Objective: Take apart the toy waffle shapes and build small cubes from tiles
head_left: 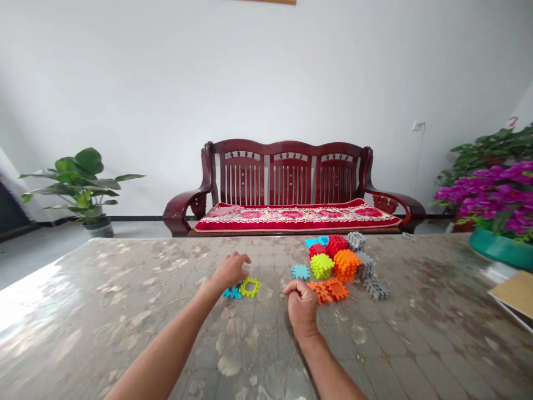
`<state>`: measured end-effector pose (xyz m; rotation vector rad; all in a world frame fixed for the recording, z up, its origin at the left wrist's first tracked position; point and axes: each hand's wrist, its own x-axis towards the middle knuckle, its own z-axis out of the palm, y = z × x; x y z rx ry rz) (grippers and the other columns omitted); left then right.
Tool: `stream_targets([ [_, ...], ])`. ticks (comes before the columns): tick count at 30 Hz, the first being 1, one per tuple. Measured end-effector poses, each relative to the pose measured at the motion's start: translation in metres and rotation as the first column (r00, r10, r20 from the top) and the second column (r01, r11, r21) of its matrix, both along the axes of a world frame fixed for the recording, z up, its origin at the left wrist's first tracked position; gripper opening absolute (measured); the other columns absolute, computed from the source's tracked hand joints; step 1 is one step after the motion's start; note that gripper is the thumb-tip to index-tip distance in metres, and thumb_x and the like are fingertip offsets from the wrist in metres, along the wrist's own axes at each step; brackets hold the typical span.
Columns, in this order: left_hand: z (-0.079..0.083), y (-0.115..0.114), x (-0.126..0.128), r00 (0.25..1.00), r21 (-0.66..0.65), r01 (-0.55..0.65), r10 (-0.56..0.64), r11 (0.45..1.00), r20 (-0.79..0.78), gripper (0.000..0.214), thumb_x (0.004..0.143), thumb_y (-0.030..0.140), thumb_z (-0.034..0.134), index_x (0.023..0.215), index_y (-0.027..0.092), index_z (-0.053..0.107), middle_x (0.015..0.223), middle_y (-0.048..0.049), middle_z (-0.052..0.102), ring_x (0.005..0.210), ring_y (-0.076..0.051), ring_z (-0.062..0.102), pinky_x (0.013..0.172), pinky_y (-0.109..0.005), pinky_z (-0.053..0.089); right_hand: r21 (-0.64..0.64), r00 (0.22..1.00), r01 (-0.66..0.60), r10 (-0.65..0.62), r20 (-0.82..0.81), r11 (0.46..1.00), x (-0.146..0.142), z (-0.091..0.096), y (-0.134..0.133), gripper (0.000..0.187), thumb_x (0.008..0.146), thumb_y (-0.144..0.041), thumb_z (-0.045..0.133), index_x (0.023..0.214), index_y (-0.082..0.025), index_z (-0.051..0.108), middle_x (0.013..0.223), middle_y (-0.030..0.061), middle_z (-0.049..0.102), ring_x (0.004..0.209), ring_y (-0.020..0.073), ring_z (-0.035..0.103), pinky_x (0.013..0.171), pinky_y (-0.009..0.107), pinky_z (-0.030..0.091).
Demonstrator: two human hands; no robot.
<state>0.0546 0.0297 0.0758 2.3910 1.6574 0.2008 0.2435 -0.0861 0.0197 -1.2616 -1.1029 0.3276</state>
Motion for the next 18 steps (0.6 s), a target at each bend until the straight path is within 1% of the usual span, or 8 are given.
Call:
stream_targets([
  [3,0.006,0.003,-0.024,0.996,-0.067,-0.020,0.014,0.998,-0.086,0.054,0.062,0.025,0.070,0.116,0.024,0.066,0.118,-0.0116,0.061,0.111,-0.032,0.058,0.092,-0.040,0.046,-0.047,1.000,0.001,-0.001,-0.009,0.999,0.000,-0.001,0.001,0.022,0.061,-0.017,0.039,0.053,-0.023,0.059,0.054,-0.0013,0.063,0.058,0.0161,0.059,0.062,0.025,0.043],
  [5,0.007,0.005,-0.032,0.993,-0.115,-0.019,0.005,0.993,-0.118,0.060,0.057,0.024,0.073,0.116,0.024,0.066,0.116,-0.0115,0.061,0.106,-0.031,0.061,0.087,-0.037,0.048,-0.064,1.000,0.007,-0.008,-0.017,0.998,0.000,-0.002,0.002,0.022,0.061,-0.018,0.039,0.053,-0.023,0.059,0.054,-0.0012,0.063,0.058,0.0161,0.059,0.061,0.025,0.043],
  [7,0.007,0.008,-0.035,0.992,-0.149,-0.010,-0.010,0.989,-0.129,0.062,0.055,0.022,0.073,0.116,0.024,0.066,0.115,-0.0106,0.062,0.098,-0.027,0.064,0.082,-0.033,0.049,-0.062,1.000,0.012,-0.013,-0.015,0.998,0.000,-0.003,0.002,0.022,0.061,-0.018,0.040,0.053,-0.023,0.059,0.053,-0.0013,0.063,0.057,0.0159,0.058,0.060,0.024,0.043],
  [10,0.007,0.011,-0.035,0.993,-0.161,0.012,-0.031,0.987,-0.117,0.059,0.053,0.020,0.072,0.112,0.023,0.067,0.114,-0.0094,0.063,0.089,-0.023,0.065,0.073,-0.028,0.049,-0.031,1.000,0.002,-0.001,0.028,1.000,0.000,-0.003,0.001,0.023,0.061,-0.015,0.039,0.053,-0.023,0.059,0.053,-0.0016,0.062,0.056,0.0153,0.058,0.059,0.024,0.042],
  [13,0.009,0.014,-0.033,0.996,-0.136,0.033,-0.044,0.990,-0.083,0.051,0.052,0.019,0.072,0.103,0.020,0.068,0.107,-0.0080,0.066,0.089,-0.022,0.065,0.071,-0.026,0.047,0.031,0.995,-0.026,0.023,0.095,0.999,-0.001,-0.003,0.001,0.025,0.061,-0.011,0.038,0.052,-0.023,0.058,0.055,-0.0014,0.062,0.058,0.0145,0.058,0.060,0.023,0.042],
  [15,0.010,0.015,-0.030,0.998,-0.107,0.040,-0.045,0.993,-0.050,0.045,0.055,0.021,0.070,0.100,0.018,0.067,0.099,-0.0064,0.069,0.087,-0.022,0.064,0.070,-0.026,0.045,0.073,0.990,-0.038,0.027,0.141,0.997,-0.002,-0.003,0.001,0.026,0.061,-0.009,0.037,0.052,-0.023,0.057,0.055,-0.0013,0.060,0.058,0.0139,0.058,0.059,0.022,0.041],
  [18,0.011,0.015,-0.016,0.998,-0.048,0.056,-0.055,0.997,0.018,0.042,0.061,0.028,0.067,0.101,0.017,0.065,0.091,-0.0042,0.069,0.080,-0.020,0.063,0.067,-0.026,0.042,0.120,0.972,-0.065,0.036,0.232,0.991,-0.005,-0.004,0.001,0.027,0.061,-0.005,0.037,0.053,-0.022,0.057,0.055,-0.0014,0.058,0.059,0.0134,0.056,0.059,0.022,0.040],
])
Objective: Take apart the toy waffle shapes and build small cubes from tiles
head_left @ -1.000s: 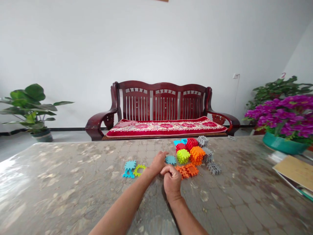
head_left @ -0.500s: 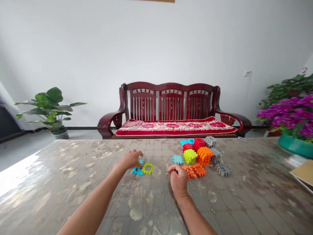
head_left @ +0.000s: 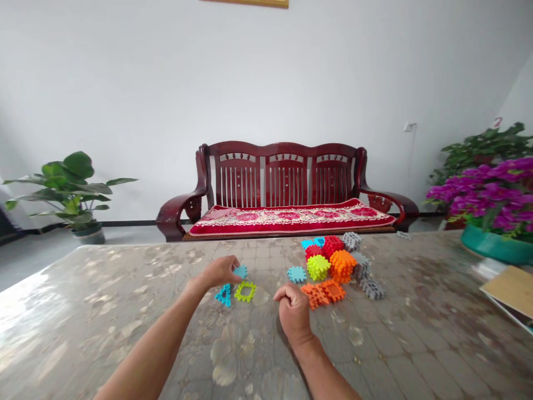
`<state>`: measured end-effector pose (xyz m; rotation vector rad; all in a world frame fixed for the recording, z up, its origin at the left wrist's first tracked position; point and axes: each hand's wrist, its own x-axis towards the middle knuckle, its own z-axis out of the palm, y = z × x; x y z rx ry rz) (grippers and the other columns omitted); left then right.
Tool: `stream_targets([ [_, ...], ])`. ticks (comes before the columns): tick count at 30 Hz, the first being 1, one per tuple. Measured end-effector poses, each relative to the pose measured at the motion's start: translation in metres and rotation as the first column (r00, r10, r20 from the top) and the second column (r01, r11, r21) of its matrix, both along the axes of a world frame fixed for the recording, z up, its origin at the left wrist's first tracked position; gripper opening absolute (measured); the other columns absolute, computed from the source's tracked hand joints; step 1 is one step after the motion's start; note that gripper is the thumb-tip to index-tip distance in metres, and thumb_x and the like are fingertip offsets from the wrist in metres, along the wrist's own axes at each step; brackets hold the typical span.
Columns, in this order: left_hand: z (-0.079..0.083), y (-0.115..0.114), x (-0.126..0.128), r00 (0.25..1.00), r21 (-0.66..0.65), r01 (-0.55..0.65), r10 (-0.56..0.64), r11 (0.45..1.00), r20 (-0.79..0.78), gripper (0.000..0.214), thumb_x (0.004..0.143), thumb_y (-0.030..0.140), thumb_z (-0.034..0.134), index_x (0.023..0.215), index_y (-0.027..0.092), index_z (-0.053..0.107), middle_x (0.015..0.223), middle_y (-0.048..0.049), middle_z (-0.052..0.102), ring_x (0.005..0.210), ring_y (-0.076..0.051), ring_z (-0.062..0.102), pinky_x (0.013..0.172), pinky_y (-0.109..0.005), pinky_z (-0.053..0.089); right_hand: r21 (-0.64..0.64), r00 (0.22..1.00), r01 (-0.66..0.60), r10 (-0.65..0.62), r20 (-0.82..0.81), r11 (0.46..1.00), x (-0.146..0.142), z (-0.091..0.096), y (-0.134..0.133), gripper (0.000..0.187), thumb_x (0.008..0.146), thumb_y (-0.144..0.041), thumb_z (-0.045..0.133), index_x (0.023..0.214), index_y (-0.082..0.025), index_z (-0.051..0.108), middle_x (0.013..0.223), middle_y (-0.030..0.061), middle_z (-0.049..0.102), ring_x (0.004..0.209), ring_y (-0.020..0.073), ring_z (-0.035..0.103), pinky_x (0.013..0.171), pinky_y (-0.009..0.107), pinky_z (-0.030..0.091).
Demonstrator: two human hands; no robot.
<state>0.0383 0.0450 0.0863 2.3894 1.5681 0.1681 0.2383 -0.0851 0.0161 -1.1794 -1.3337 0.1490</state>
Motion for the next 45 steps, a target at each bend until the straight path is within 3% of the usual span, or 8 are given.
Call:
stream_targets([
  [5,-0.003,-0.003,0.048,0.987,0.072,0.083,-0.092,0.994,0.131,0.037,0.064,0.030,0.063,0.099,0.016,0.065,0.080,-0.0002,0.066,0.073,-0.016,0.060,0.063,-0.024,0.039,-0.003,0.991,-0.035,0.035,0.133,0.999,-0.003,0.000,-0.002,0.029,0.061,0.000,0.038,0.054,-0.021,0.057,0.056,-0.0014,0.057,0.061,0.0129,0.055,0.059,0.022,0.038],
  [8,-0.004,-0.006,0.081,0.967,0.089,0.153,-0.168,0.984,0.194,0.038,0.066,0.031,0.062,0.100,0.015,0.066,0.079,-0.0005,0.067,0.071,-0.015,0.059,0.063,-0.024,0.040,-0.123,0.975,-0.043,0.069,0.211,0.991,-0.004,0.001,-0.004,0.030,0.060,0.002,0.039,0.054,-0.021,0.058,0.058,-0.0012,0.059,0.062,0.0127,0.056,0.061,0.022,0.038],
  [13,-0.002,-0.010,0.126,0.938,0.118,0.253,-0.273,0.960,0.212,0.041,0.064,0.033,0.066,0.102,0.017,0.068,0.084,-0.0022,0.069,0.074,-0.017,0.061,0.065,-0.026,0.042,-0.375,0.783,-0.179,0.363,0.506,0.909,-0.010,0.006,-0.010,0.026,0.065,-0.002,0.049,0.066,-0.022,0.066,0.072,0.0001,0.066,0.077,0.0158,0.059,0.072,0.025,0.041],
  [23,-0.012,-0.016,0.159,0.957,0.091,0.246,-0.257,0.965,0.137,0.052,0.059,0.040,0.075,0.106,0.019,0.069,0.095,-0.0094,0.071,0.089,-0.028,0.065,0.075,-0.034,0.048,-0.455,0.763,-0.145,0.392,0.514,0.878,-0.012,0.011,-0.009,0.026,0.073,-0.007,0.050,0.082,-0.022,0.069,0.093,0.0039,0.067,0.096,0.0181,0.057,0.083,0.028,0.041],
  [27,-0.010,-0.008,0.141,0.966,0.080,0.175,-0.187,0.981,0.176,0.053,0.071,0.049,0.067,0.114,0.018,0.065,0.100,-0.0085,0.072,0.090,-0.025,0.066,0.074,-0.031,0.047,-0.447,0.771,-0.149,0.386,0.506,0.882,-0.011,0.009,-0.009,0.029,0.074,-0.005,0.048,0.082,-0.023,0.069,0.089,0.0026,0.066,0.094,0.0169,0.057,0.082,0.027,0.041],
  [31,0.000,0.003,0.089,0.978,0.069,0.067,-0.079,0.995,0.194,0.037,0.086,0.043,0.049,0.104,0.017,0.067,0.096,-0.0067,0.073,0.085,-0.019,0.066,0.072,-0.027,0.045,-0.428,0.798,-0.154,0.368,0.478,0.891,-0.010,0.008,-0.008,0.033,0.072,0.000,0.046,0.078,-0.024,0.069,0.086,0.0012,0.065,0.093,0.0156,0.056,0.082,0.025,0.041],
  [39,-0.004,-0.021,-0.034,0.996,0.007,-0.081,0.081,0.997,0.047,0.040,0.066,0.038,0.069,0.101,0.018,0.068,0.093,-0.0060,0.070,0.085,-0.022,0.065,0.072,-0.027,0.045,-0.442,0.831,-0.113,0.328,0.449,0.890,-0.011,0.013,-0.008,0.037,0.070,0.003,0.044,0.074,-0.025,0.068,0.084,0.0001,0.064,0.090,0.0157,0.057,0.077,0.025,0.040],
  [45,-0.023,-0.047,-0.045,0.999,-0.078,-0.040,0.040,0.996,0.003,0.052,0.058,0.029,0.074,0.108,0.021,0.063,0.107,-0.0057,0.064,0.089,-0.021,0.065,0.076,-0.027,0.048,-0.410,0.863,-0.086,0.274,0.425,0.908,-0.010,0.011,-0.006,0.041,0.070,0.003,0.042,0.085,-0.024,0.069,0.089,0.0008,0.065,0.094,0.0162,0.057,0.082,0.026,0.042],
])
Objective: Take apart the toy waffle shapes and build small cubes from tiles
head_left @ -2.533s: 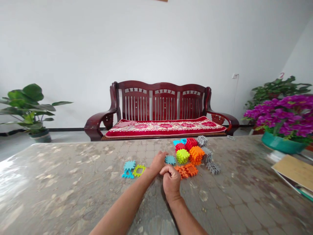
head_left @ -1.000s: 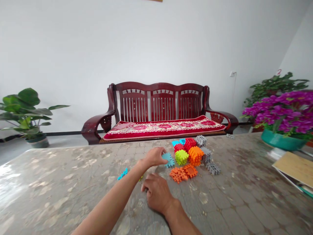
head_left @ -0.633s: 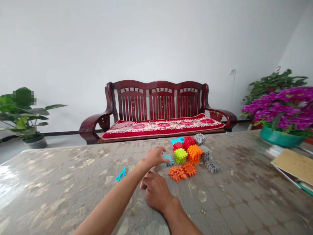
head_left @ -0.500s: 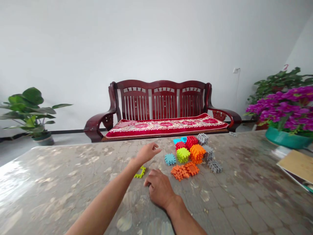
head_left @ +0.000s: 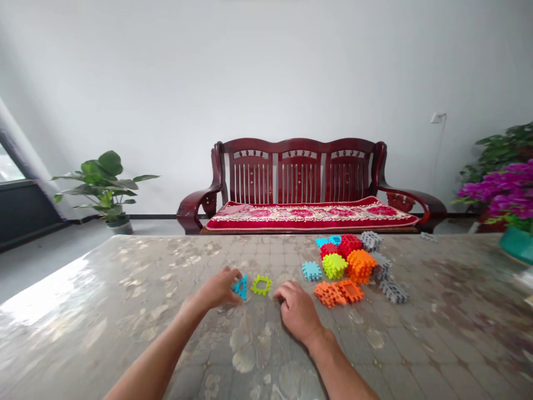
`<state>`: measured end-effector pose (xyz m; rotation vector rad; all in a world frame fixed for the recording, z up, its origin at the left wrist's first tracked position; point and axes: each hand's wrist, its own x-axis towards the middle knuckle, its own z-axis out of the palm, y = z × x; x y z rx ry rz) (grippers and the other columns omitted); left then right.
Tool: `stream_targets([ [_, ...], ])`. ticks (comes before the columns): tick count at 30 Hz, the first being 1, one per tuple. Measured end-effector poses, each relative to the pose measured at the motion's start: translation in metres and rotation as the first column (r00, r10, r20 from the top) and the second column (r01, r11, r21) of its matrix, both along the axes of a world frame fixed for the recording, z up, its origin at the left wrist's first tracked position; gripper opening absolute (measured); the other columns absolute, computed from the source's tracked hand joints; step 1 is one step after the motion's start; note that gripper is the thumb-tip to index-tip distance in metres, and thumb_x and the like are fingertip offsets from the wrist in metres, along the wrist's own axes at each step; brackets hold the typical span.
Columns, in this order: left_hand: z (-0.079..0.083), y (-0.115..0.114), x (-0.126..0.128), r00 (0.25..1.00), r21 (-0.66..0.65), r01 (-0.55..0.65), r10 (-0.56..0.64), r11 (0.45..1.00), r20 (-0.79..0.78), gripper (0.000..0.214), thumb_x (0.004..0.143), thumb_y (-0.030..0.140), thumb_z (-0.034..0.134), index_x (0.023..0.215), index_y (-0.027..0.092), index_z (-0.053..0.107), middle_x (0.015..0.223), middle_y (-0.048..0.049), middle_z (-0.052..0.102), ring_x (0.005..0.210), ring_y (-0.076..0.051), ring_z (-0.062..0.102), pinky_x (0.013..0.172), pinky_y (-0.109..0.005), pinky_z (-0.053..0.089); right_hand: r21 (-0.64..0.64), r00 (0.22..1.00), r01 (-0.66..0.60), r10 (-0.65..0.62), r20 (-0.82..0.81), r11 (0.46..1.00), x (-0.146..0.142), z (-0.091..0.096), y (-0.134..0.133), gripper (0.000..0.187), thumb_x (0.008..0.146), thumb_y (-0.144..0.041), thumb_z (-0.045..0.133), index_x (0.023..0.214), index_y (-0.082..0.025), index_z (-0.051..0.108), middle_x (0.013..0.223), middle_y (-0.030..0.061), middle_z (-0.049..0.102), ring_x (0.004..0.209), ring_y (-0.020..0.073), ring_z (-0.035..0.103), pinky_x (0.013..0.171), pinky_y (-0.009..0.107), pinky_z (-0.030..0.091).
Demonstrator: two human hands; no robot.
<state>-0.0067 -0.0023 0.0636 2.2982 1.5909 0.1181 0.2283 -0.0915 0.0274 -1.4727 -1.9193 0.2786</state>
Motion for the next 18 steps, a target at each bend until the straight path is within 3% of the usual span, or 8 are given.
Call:
stream_targets([
  [5,-0.016,-0.002,0.026,0.981,0.022,0.086,-0.088,0.996,0.174,0.039,0.064,0.020,0.066,0.103,0.021,0.066,0.099,-0.0029,0.062,0.083,-0.017,0.062,0.073,-0.024,0.047,0.063,0.999,0.022,-0.024,0.021,0.998,0.000,0.002,0.000,0.048,0.075,-0.001,0.044,0.109,-0.025,0.067,0.112,0.0037,0.065,0.108,0.0195,0.055,0.094,0.030,0.042],
  [8,-0.020,-0.001,0.041,0.963,0.058,0.112,-0.123,0.992,0.241,0.033,0.066,0.020,0.065,0.099,0.020,0.067,0.095,-0.0025,0.063,0.084,-0.017,0.060,0.074,-0.024,0.045,0.076,0.998,0.033,-0.038,0.056,0.997,0.001,0.001,0.000,0.049,0.075,-0.001,0.045,0.111,-0.025,0.067,0.116,0.0039,0.065,0.110,0.0205,0.055,0.096,0.032,0.041],
  [18,-0.034,0.000,0.057,0.918,0.042,-0.032,0.013,0.999,0.396,0.033,0.060,0.015,0.067,0.090,0.019,0.056,0.075,0.0039,0.060,0.072,-0.013,0.057,0.062,-0.021,0.041,0.074,0.966,0.157,-0.169,0.195,0.985,0.001,-0.001,0.002,0.030,0.082,-0.010,0.054,0.103,-0.027,0.068,0.103,0.0042,0.068,0.100,0.0240,0.057,0.086,0.035,0.042],
])
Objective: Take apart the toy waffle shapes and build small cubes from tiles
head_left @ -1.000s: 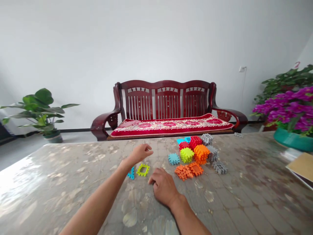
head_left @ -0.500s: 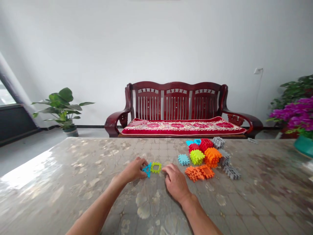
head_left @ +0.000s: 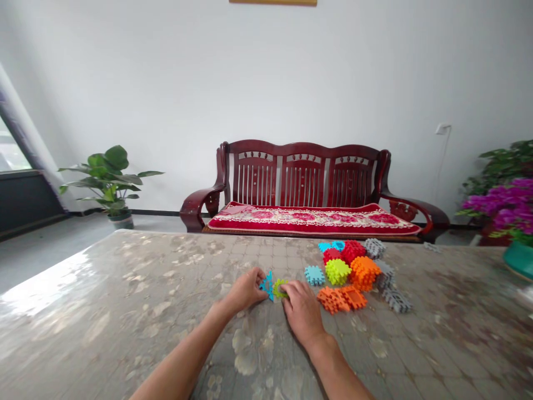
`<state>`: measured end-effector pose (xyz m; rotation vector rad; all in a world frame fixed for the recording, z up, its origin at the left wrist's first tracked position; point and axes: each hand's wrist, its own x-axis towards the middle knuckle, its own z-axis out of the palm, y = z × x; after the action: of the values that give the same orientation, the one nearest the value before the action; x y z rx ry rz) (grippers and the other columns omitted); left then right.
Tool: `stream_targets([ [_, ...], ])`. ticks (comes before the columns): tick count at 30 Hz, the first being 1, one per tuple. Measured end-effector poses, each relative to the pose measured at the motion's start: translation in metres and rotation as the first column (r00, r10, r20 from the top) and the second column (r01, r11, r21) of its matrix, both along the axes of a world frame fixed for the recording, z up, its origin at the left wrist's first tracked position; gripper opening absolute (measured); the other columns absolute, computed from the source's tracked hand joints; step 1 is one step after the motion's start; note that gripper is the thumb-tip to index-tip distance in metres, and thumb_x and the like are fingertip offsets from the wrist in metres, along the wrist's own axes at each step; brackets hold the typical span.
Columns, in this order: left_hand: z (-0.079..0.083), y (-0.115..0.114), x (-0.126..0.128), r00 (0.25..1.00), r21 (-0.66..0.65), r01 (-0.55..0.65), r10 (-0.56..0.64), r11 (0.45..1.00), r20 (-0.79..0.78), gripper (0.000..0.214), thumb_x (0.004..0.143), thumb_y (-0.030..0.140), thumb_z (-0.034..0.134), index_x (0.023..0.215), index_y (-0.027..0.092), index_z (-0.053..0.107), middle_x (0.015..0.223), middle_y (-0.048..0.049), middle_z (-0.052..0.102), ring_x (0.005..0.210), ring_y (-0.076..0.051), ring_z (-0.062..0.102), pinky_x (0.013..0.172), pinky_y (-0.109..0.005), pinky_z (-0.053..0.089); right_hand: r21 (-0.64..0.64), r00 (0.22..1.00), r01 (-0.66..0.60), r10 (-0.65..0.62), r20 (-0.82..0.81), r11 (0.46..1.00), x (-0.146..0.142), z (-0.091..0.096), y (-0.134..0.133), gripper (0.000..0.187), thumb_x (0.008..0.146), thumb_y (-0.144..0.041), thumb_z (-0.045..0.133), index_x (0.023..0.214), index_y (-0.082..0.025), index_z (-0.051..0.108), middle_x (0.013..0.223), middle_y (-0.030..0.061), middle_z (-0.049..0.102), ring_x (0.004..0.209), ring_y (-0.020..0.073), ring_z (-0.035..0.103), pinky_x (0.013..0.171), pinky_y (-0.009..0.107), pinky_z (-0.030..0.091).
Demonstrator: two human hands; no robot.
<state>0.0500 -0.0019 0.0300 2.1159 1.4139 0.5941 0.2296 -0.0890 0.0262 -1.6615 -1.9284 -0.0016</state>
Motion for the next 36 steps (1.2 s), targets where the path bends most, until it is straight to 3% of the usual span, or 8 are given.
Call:
stream_targets([
  [3,-0.006,-0.003,0.003,0.995,-0.002,-0.074,0.074,0.997,0.067,0.031,0.063,0.016,0.066,0.092,0.019,0.054,0.076,0.0038,0.061,0.070,-0.013,0.058,0.061,-0.021,0.042,-0.006,0.998,0.002,-0.001,0.060,1.000,-0.002,0.002,0.000,0.029,0.084,-0.011,0.055,0.103,-0.028,0.068,0.100,0.0044,0.068,0.097,0.0245,0.057,0.083,0.036,0.042],
  [7,-0.008,-0.010,0.004,0.969,0.033,-0.194,0.186,0.981,0.161,0.013,0.074,0.021,0.058,0.086,0.021,0.053,0.076,0.0031,0.063,0.073,-0.014,0.061,0.067,-0.023,0.044,0.029,0.999,-0.005,0.004,0.046,1.000,-0.003,-0.001,0.002,0.036,0.085,-0.010,0.052,0.115,-0.026,0.065,0.103,0.0052,0.069,0.097,0.0242,0.058,0.085,0.036,0.044],
  [11,-0.006,-0.015,0.000,0.948,0.060,-0.254,0.236,0.965,0.212,0.003,0.078,0.024,0.054,0.079,0.022,0.052,0.072,0.0039,0.061,0.069,-0.013,0.059,0.065,-0.022,0.043,0.110,0.990,0.049,-0.034,-0.139,0.993,0.001,-0.015,0.009,0.037,0.090,-0.014,0.043,0.121,-0.022,0.063,0.106,0.0072,0.070,0.100,0.0221,0.062,0.088,0.035,0.047],
  [15,-0.005,-0.015,-0.002,0.948,0.083,-0.277,0.259,0.957,0.183,0.004,0.079,0.020,0.050,0.078,0.022,0.053,0.073,0.0042,0.061,0.071,-0.013,0.057,0.065,-0.021,0.041,0.156,0.925,0.138,-0.071,-0.373,0.978,0.010,-0.029,0.020,0.040,0.092,-0.020,0.034,0.120,-0.016,0.063,0.116,0.0116,0.069,0.107,0.0208,0.063,0.091,0.035,0.049],
  [22,-0.011,-0.011,0.003,0.969,0.184,-0.215,0.186,0.959,0.164,0.007,0.076,0.015,0.052,0.074,0.020,0.055,0.070,0.0035,0.055,0.068,-0.013,0.052,0.063,-0.022,0.035,0.085,0.860,0.208,-0.140,-0.491,0.974,0.016,-0.032,0.032,0.045,0.088,-0.024,0.033,0.117,-0.011,0.065,0.109,0.0165,0.069,0.100,0.0240,0.066,0.087,0.039,0.051],
  [26,-0.011,-0.012,0.004,0.971,0.209,-0.213,0.183,0.955,0.154,0.008,0.075,0.013,0.052,0.073,0.020,0.055,0.070,0.0034,0.053,0.067,-0.013,0.050,0.063,-0.022,0.034,0.086,0.888,0.169,-0.114,-0.446,0.982,0.012,-0.022,0.024,0.042,0.089,-0.025,0.034,0.114,-0.014,0.066,0.106,0.0131,0.070,0.100,0.0230,0.065,0.087,0.036,0.050],
  [30,-0.008,-0.015,0.004,0.972,0.222,-0.209,0.178,0.952,0.155,0.010,0.077,0.011,0.052,0.074,0.020,0.056,0.073,0.0023,0.054,0.068,-0.013,0.050,0.065,-0.022,0.035,0.008,0.935,0.098,-0.089,-0.344,0.995,0.007,-0.010,0.011,0.035,0.085,-0.027,0.047,0.114,-0.018,0.066,0.110,0.0085,0.069,0.096,0.0216,0.064,0.087,0.034,0.049],
  [36,0.000,-0.020,0.000,0.971,0.231,-0.237,0.226,0.944,0.074,0.018,0.078,0.007,0.050,0.084,0.020,0.060,0.085,-0.0003,0.057,0.076,-0.013,0.053,0.071,-0.023,0.039,-0.065,0.993,0.010,-0.018,-0.119,0.998,-0.001,0.003,0.001,0.049,0.074,-0.029,0.067,0.122,-0.020,0.063,0.118,0.0065,0.067,0.111,0.0272,0.056,0.097,0.038,0.043],
])
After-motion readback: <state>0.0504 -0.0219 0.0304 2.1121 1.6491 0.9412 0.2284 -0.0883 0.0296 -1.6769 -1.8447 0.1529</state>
